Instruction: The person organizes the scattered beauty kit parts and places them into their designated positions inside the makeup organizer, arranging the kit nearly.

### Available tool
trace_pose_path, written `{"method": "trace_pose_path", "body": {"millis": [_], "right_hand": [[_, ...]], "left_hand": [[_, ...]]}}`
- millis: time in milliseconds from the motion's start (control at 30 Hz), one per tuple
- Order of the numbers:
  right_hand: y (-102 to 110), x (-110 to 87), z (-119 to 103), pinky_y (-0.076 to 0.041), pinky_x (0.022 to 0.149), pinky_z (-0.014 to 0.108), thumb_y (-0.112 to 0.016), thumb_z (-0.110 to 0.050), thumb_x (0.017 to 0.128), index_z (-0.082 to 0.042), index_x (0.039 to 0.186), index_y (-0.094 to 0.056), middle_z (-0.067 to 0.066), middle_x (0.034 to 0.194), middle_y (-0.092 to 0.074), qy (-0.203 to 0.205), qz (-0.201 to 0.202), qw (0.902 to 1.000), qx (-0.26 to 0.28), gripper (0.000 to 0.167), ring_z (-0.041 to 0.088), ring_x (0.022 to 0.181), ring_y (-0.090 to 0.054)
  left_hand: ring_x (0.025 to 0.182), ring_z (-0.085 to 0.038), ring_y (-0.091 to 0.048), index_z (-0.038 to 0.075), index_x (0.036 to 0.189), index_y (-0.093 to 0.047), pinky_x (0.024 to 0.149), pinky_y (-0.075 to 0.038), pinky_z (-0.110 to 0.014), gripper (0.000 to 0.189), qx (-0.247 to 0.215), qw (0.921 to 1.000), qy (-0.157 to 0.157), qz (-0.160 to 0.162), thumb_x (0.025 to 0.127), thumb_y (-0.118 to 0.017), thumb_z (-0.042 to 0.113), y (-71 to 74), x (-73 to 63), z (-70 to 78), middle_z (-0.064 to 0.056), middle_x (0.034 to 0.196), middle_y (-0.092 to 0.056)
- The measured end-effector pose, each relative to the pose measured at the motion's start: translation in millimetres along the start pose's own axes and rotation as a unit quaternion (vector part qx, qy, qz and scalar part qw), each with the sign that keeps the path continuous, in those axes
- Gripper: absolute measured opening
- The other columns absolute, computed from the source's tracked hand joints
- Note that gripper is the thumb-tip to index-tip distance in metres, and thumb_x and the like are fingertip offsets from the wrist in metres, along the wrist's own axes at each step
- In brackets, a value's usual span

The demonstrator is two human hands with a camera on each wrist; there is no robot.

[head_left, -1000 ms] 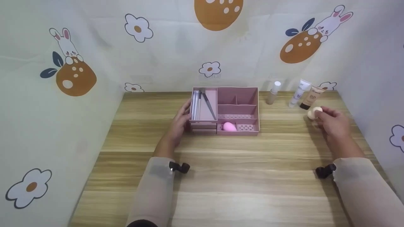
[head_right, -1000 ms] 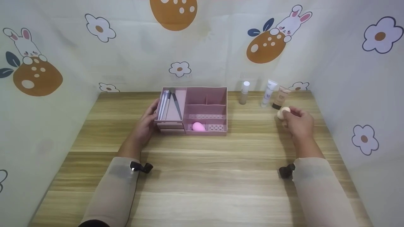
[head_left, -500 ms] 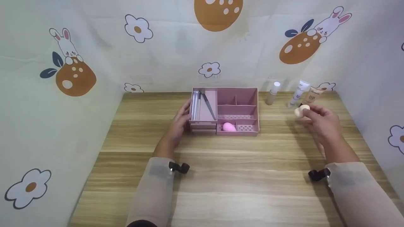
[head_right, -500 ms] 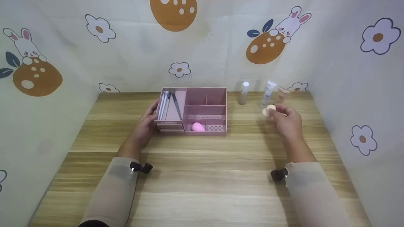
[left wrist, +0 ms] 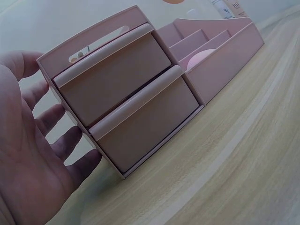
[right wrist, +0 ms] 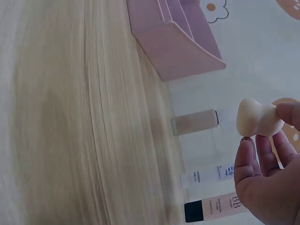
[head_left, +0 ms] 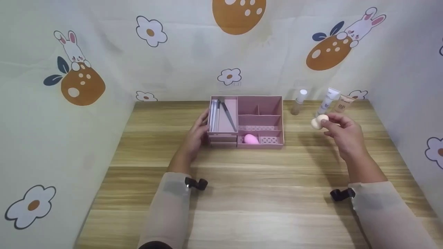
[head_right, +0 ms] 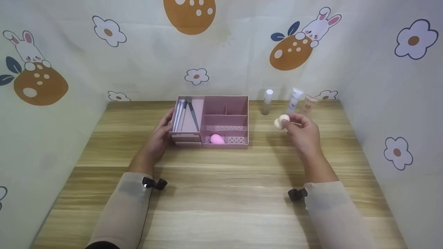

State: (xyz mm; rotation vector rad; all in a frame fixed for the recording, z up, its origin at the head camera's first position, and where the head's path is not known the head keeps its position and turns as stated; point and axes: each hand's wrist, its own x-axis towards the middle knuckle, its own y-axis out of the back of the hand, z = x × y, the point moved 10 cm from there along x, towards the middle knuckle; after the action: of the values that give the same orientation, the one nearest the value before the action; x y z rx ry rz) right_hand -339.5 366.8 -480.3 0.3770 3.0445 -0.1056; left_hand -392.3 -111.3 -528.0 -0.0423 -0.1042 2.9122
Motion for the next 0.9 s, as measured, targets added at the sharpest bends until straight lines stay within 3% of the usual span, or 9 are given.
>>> {"method": "trace_pose_path", "body": {"millis": [533, 900], "right_hand": [[-49.3, -8.6, -9.7, -0.061, 0.074, 0.02, -0.081, -0.012, 0.096, -0.007, 0.116, -0.073, -0.005, 0.106, -0.071, 0.035, -0.035, 0.9987, -0.011, 0.023, 0.007, 0.089, -0.071], [-86.8, -10.1, -15.2, -0.062, 0.073, 0.022, -0.08, -0.01, 0.096, -0.006, 0.116, -0.073, -0.005, 0.104, -0.074, 0.063, -0.064, 0.996, -0.005, 0.022, 0.008, 0.088, -0.073]], "left_hand": [[0.164, -0.023, -0.03, 0.044, 0.162, -0.043, 0.136, -0.021, -0.048, 0.057, -0.001, 1.0, -0.003, 0.001, 0.107, -0.054, 0.03, -0.2, -1.1, 1.2, 0.008, 0.176, -0.034], [0.164, -0.026, -0.029, 0.041, 0.165, -0.04, 0.136, -0.019, -0.05, 0.059, -0.011, 0.9999, 0.003, -0.006, 0.109, -0.05, 0.027, -2.0, -1.0, 0.0, 0.001, 0.176, -0.034]]}}
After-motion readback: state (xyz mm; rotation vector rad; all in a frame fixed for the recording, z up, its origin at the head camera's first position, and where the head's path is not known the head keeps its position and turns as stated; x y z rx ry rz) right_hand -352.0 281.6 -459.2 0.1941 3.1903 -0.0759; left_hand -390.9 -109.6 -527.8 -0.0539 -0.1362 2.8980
